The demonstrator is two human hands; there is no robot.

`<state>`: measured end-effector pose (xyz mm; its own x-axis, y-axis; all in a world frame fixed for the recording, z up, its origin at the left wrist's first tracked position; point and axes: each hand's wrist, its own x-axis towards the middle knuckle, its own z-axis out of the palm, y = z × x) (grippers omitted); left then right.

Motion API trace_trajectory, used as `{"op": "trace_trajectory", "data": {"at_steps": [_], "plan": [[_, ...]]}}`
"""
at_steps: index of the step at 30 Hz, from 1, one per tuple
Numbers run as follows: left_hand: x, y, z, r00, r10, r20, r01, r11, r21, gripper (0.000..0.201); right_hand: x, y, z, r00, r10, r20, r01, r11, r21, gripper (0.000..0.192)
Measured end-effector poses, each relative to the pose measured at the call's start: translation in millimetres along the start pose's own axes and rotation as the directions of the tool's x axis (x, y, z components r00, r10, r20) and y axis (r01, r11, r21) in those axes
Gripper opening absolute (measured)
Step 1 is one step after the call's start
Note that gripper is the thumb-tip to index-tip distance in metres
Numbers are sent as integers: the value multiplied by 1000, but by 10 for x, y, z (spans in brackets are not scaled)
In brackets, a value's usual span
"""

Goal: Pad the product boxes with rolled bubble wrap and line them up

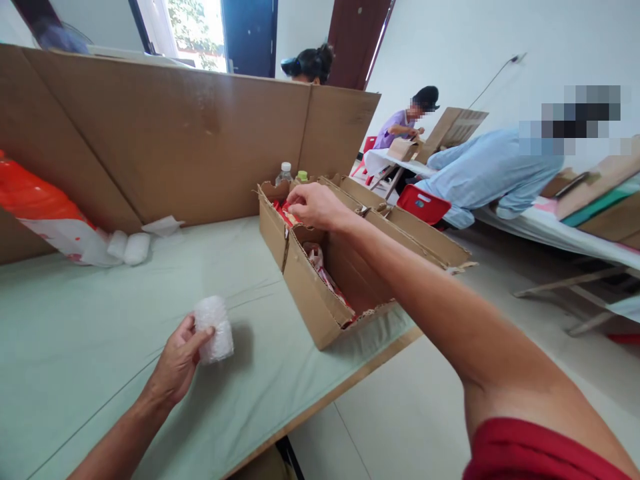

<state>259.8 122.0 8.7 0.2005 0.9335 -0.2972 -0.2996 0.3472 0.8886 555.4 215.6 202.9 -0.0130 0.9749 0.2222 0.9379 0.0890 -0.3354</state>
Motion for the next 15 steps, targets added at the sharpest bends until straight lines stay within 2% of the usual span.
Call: {"op": "trace_trajectory", "data": {"at_steps": [2,3,5,7,10,13,15], "plan": [[75,-126,-139,999,-30,-43,30,1000,-2,81,352,154,79,983,56,172,-22,981,-195,24],[98,-178,-181,998,-38,-46,38,999,-7,81,490,204,137,960,78,269,-2,962,-272,26],[123,-248,-222,999,-31,-31,30,999,-28,79,688,264,271,900,103,423,62,931,-359,31],[129,-270,-225,1000,-7,-10,6,999,-48,76,807,300,407,858,116,500,100,917,-386,33],[129,-258,-203,1000,10,2,-10,998,-55,76,895,326,579,847,123,518,111,911,-397,27],[120,-259,-184,1000,26,3,-26,998,-62,74,911,292,677,881,192,432,24,894,-447,19],[119,-260,-185,999,38,8,-38,997,-72,71,892,248,659,896,234,377,-36,885,-463,16]]}}
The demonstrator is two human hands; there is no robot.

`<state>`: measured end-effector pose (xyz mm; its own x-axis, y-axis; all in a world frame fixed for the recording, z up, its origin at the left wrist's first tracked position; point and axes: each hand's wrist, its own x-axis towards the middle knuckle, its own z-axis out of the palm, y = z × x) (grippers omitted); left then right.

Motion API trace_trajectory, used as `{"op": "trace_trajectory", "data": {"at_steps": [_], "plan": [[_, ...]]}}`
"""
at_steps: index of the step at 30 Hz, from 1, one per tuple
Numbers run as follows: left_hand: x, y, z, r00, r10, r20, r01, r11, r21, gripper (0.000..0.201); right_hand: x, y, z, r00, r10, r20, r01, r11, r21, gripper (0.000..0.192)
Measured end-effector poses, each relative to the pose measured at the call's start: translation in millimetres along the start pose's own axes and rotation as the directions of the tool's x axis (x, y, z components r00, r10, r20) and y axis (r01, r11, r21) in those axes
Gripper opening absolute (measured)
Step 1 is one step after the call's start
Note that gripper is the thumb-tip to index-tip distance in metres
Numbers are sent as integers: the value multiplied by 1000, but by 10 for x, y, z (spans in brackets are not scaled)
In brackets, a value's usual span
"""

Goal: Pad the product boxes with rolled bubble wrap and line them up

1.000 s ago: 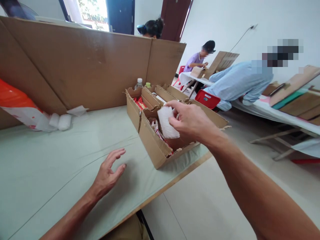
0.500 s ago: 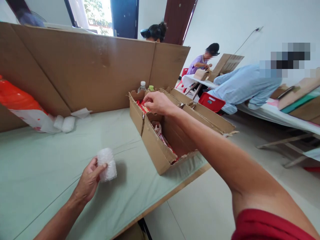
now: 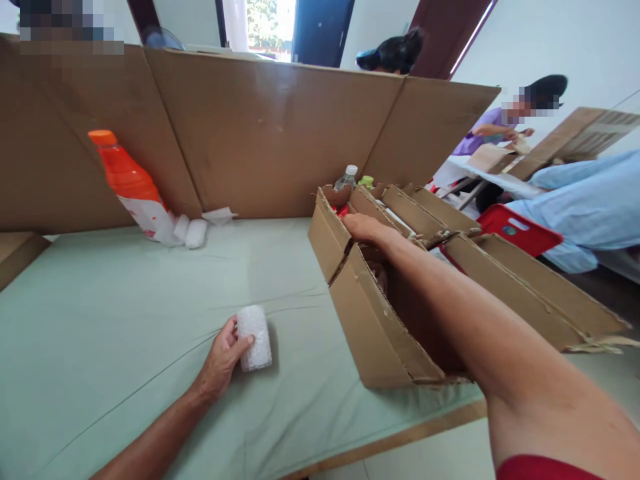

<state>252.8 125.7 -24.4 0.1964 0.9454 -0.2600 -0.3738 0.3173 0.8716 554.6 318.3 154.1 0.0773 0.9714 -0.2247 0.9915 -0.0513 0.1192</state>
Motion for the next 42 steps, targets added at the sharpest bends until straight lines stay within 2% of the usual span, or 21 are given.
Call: {"op": "trace_trajectory", "data": {"at_steps": [3,5,7,9,10,11,13,15,17,19,21,23,25,27,29,30,33,35,37,39,42], "plan": [[34,83,-51,998,-51,31,51,999,10,68,-169,52,-165,995,42,-92,-41,999,11,16],[98,238,-137,997,-72,20,71,996,48,68,-360,129,-343,965,93,-245,-78,995,68,21],[208,469,-259,999,-7,-46,11,995,96,68,-576,160,-526,880,126,-458,-23,975,223,23],[383,745,-388,982,135,-134,-109,978,180,68,-748,54,-662,774,114,-623,153,921,359,21],[501,890,-444,964,210,-166,-167,956,241,69,-791,-67,-700,745,83,-662,243,890,386,19],[639,1033,-489,942,279,-187,-212,926,313,70,-794,-233,-715,740,34,-672,309,870,385,18],[967,1308,-551,911,358,-204,-257,880,400,74,-665,-665,-687,772,-73,-631,382,847,369,16],[1318,1554,-594,879,419,-228,-276,837,473,79,-404,-1141,-610,809,-132,-574,397,841,367,15],[1615,1752,-659,836,479,-269,-269,784,559,85,-133,-1557,-531,825,-153,-545,415,818,399,12],[1790,1873,-765,806,518,-287,-237,725,647,86,20,-1828,-478,828,-209,-520,478,749,459,13],[1813,1886,-888,796,545,-263,-208,654,727,83,4,-1894,-452,804,-297,-515,566,646,512,14],[1709,1787,-977,798,566,-208,-199,572,796,78,-149,-1738,-438,777,-354,-521,621,568,540,11],[1528,1607,-1006,808,572,-143,-204,499,843,73,-377,-1399,-429,787,-340,-515,609,562,560,8],[1332,1402,-989,827,555,-84,-214,450,867,67,-635,-949,-431,827,-255,-502,543,598,590,6],[1191,1223,-961,845,535,-18,-225,386,894,64,-895,-453,-442,855,-118,-505,460,622,634,5],[1160,1151,-948,840,541,39,-224,280,934,62,-1023,-203,-445,859,-39,-511,420,624,659,5],[1227,1001,-892,831,510,223,-247,-22,969,54,-1397,495,-396,837,190,-512,306,613,728,7],[1343,937,-823,845,442,303,-258,-159,953,46,-1622,870,-296,829,290,-478,214,624,751,9],[1455,891,-738,870,373,323,-248,-236,940,39,-1798,1153,-153,842,336,-421,119,647,753,10],[1544,864,-650,891,337,304,-218,-268,938,36,-1903,1349,-6,876,334,-349,20,697,716,10],[1656,860,-528,909,316,273,-180,-293,939,41,-1942,1506,153,935,264,-236,-100,837,539,13]]}}
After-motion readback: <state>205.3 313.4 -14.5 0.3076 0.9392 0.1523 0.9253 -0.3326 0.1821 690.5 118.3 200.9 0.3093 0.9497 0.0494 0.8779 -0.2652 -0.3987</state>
